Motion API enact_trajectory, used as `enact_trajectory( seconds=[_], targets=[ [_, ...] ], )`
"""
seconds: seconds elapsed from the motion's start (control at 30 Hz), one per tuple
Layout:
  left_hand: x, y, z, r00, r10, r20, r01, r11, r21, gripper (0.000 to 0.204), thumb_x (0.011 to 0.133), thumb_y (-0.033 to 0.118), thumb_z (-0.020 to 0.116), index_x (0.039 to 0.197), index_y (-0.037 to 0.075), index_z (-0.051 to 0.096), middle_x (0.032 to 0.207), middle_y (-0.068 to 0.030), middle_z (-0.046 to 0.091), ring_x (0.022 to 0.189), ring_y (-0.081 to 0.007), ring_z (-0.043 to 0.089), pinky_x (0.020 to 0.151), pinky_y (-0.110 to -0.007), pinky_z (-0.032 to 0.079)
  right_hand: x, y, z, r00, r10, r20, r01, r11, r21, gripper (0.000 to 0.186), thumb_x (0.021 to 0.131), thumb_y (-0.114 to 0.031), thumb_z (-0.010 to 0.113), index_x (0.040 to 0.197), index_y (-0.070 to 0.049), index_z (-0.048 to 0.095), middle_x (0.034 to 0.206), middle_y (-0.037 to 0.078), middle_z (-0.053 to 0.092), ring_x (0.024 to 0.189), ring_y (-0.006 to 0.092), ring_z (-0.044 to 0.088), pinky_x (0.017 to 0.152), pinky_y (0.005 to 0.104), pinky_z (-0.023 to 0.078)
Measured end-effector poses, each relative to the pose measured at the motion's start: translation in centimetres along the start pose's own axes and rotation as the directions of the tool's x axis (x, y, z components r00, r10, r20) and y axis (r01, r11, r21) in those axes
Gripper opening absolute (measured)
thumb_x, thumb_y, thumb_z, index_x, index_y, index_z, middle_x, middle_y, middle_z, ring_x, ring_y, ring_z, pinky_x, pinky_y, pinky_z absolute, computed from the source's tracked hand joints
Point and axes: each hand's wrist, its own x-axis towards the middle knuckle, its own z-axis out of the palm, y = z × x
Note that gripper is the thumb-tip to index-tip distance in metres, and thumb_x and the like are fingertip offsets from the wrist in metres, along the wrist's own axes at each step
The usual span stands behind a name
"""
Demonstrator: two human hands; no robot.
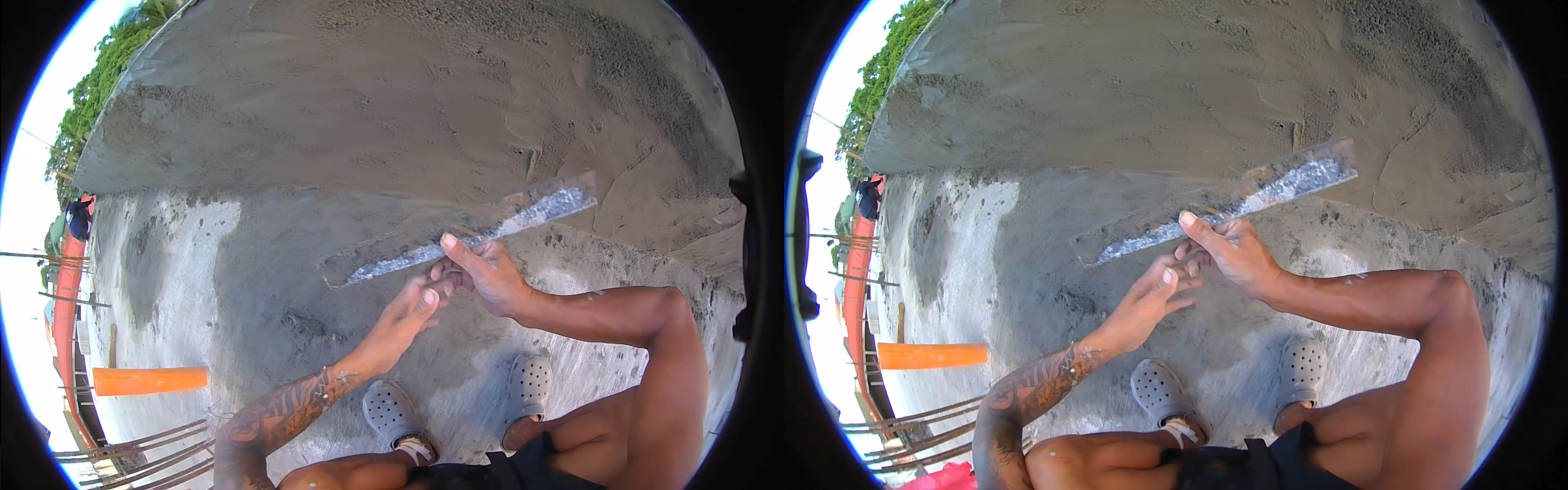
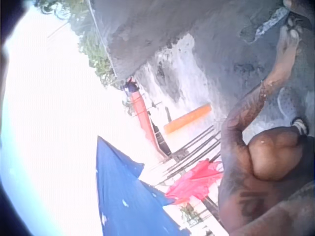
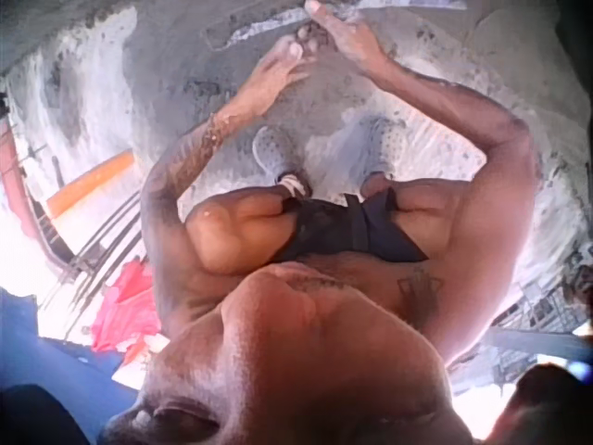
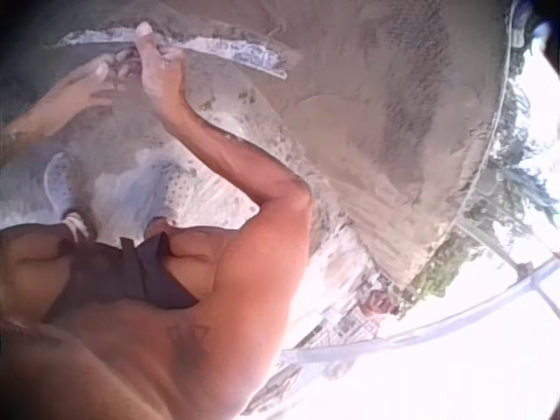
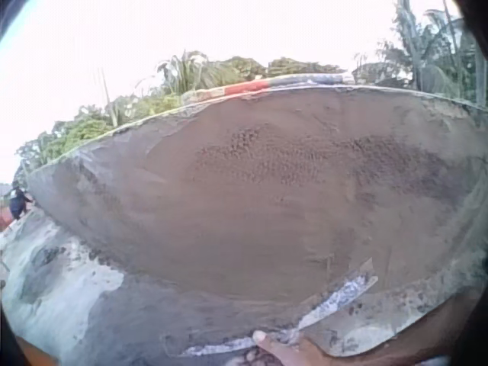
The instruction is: The person uses a trowel to apply and smooth cement onto a curved wall. They repeatedly scrape and level the surface, moving along the wall to cover different sections. The person occasionally pauses to reposition or adjust their stance while continuing the plastering work.
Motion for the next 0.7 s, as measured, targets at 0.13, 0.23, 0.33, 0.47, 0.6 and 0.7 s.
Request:
enact_trajectory(
  seconds=[0.13,0.23,0.33,0.47,0.6,0.7],
  targets=[
    [0.1,1.9,-1.7,0.883,0.254,-0.394,-0.397,0.852,-0.34,0.051,0.108,0.046,0.045,0.14,0.007,0.045,0.134,-0.008,0.052,0.13,-0.0252,0.049,0.109,-0.048,0.041,3.5,0.0,5.4,0.998,-0.054,0.031,0.05,0.992,0.113,0.053,0.098,-0.051,0.064,0.083,0.0,0.071,0.076,0.006,0.063,0.063,0.0119,0.055,0.059,0.0288,0.047],
    [0.1,4.0,-3.8,0.778,0.259,-0.573,-0.489,0.822,-0.293,0.055,0.105,0.037,0.055,0.142,0.002,0.036,0.137,-0.013,0.05,0.13,-0.0281,0.048,0.106,-0.05,0.044,3.8,0.9,7.8,0.993,-0.05,0.104,0.051,0.999,-0.002,0.054,0.099,-0.052,0.063,0.107,0.001,0.067,0.075,0.005,0.061,0.065,0.0119,0.055,0.057,0.028,0.046],
    [0.4,6.3,-9.5,0.645,0.356,-0.676,-0.586,0.798,-0.138,0.067,0.103,0.032,0.06,0.145,-0.006,0.025,0.148,-0.0249,0.04,0.137,-0.0403,0.044,0.106,-0.05,0.047,-0.7,1.3,5.6,0.907,0.276,0.317,-0.13,0.902,-0.412,0.07,0.098,-0.053,0.062,0.134,0.007,0.053,0.082,0.01,0.065,0.071,0.0157,0.062,0.061,0.0271,0.05],
    [3.2,9.2,-24.3,0.434,0.493,-0.754,-0.193,0.868,0.457,0.07,0.106,0.03,0.054,0.151,-0.01,0.017,0.123,-0.0262,0.058,0.107,-0.039,0.063,0.086,-0.043,0.058,-5.8,-1.2,-4.3,0.375,0.841,0.39,0.224,0.326,-0.918,0.069,0.094,-0.052,0.064,0.145,-0.008,0.05,0.119,0.021,0.069,0.109,0.0339,0.068,0.096,0.0456,0.052],
    [8.6,6.9,-32.0,0.127,0.882,-0.453,0.299,0.401,0.866,0.05,0.104,0.031,0.056,0.134,-0.007,0.043,0.079,-0.0225,0.065,0.068,-0.04,0.062,0.07,-0.043,0.054,-7.5,-1.1,-11.4,0.693,0.721,-0.031,0.118,-0.155,-0.981,0.066,0.096,-0.056,0.06,0.144,-0.012,0.051,0.126,0.016,0.067,0.116,0.0353,0.064,0.099,0.0459,0.051],
    [13.1,4.5,-31.8,-0.017,0.868,-0.496,0.233,0.486,0.842,0.04,0.104,0.031,0.056,0.121,-0.004,0.048,0.076,-0.0253,0.063,0.072,-0.0477,0.062,0.065,-0.049,0.049,-6.9,-0.8,-14.0,0.816,0.555,-0.16,-0.195,0.005,-0.981,0.065,0.095,-0.054,0.062,0.143,-0.012,0.053,0.122,0.014,0.069,0.114,0.0338,0.066,0.098,0.0448,0.052]
  ],
)
